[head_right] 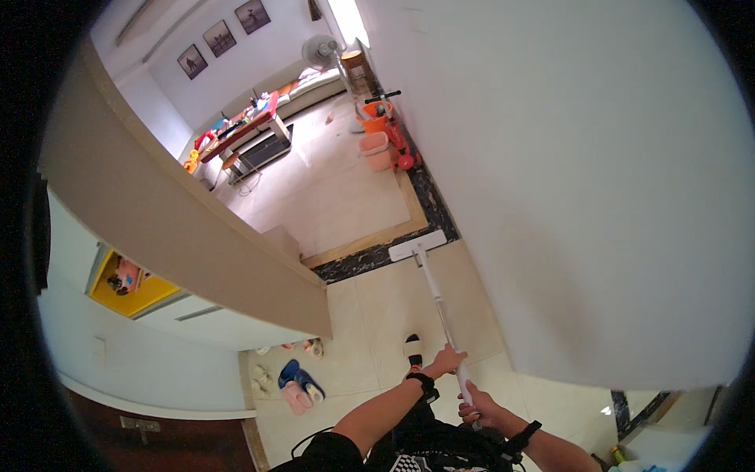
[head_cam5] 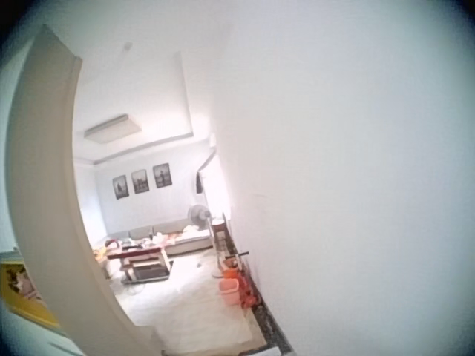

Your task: Mopping the floor of a hallway and then moving into a bathroom shower area.

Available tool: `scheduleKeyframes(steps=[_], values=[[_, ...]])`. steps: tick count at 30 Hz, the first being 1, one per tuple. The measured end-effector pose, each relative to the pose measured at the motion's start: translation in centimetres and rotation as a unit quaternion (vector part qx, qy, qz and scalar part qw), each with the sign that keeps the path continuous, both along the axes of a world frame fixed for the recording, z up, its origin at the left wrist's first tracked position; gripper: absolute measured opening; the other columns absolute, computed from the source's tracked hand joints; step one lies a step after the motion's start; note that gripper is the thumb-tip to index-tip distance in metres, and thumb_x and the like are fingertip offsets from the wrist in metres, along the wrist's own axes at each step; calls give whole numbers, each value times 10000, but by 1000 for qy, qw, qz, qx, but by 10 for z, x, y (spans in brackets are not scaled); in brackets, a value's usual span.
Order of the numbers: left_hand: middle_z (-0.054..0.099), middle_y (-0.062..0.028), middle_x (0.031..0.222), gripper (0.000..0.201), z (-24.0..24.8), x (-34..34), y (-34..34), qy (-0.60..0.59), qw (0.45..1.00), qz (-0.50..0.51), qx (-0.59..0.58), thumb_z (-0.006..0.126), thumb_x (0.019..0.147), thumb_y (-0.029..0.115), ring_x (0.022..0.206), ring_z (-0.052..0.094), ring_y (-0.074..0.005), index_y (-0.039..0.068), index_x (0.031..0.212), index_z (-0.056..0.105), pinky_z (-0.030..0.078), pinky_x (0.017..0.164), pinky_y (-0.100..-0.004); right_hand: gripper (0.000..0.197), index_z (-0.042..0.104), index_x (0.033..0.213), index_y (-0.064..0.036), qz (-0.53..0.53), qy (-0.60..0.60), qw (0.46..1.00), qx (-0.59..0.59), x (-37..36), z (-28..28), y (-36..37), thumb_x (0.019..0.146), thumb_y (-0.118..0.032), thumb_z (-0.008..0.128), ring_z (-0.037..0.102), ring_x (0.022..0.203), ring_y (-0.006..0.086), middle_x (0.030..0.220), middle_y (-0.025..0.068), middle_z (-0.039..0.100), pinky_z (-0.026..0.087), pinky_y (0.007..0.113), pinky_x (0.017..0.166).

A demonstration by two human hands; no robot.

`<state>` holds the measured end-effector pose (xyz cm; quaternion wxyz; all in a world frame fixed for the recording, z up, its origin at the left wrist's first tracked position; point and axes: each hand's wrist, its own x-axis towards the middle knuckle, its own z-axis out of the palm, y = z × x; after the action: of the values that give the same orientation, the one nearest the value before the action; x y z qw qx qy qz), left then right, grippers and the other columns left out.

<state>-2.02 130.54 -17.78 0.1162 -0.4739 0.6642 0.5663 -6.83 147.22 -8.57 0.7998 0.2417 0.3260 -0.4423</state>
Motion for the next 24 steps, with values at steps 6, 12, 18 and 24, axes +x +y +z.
scheduleKeyframes(steps=[6,12,18,24], values=[[586,-227,763,523,13,-28,-155,53,993,-110,-5,513,750,438,652,598,-319,-75,842,553,503,589,-378,415,374,960,-83,55,140,988,41,-38,2,-146,862,-482,429,264,401,68,572,1,303,200,175,313],[604,-133,609,471,19,-57,-296,74,995,-47,39,534,740,399,538,596,-224,-64,690,602,493,480,-320,417,363,838,-104,69,60,995,28,-65,11,-297,836,-508,467,256,366,55,492,-34,267,193,171,309],[599,-183,787,648,26,-80,-394,36,998,20,48,603,727,385,644,616,-252,-129,1068,403,505,512,-347,366,378,834,-95,69,12,998,4,-92,13,-414,868,-453,448,290,371,34,526,-27,314,223,160,322],[587,-114,854,445,28,-79,-457,91,957,92,260,554,777,312,711,601,-181,-48,1032,491,480,604,-309,385,376,803,-113,90,-42,995,-4,-138,-10,-487,879,-491,382,313,401,26,533,-32,315,238,161,351]])
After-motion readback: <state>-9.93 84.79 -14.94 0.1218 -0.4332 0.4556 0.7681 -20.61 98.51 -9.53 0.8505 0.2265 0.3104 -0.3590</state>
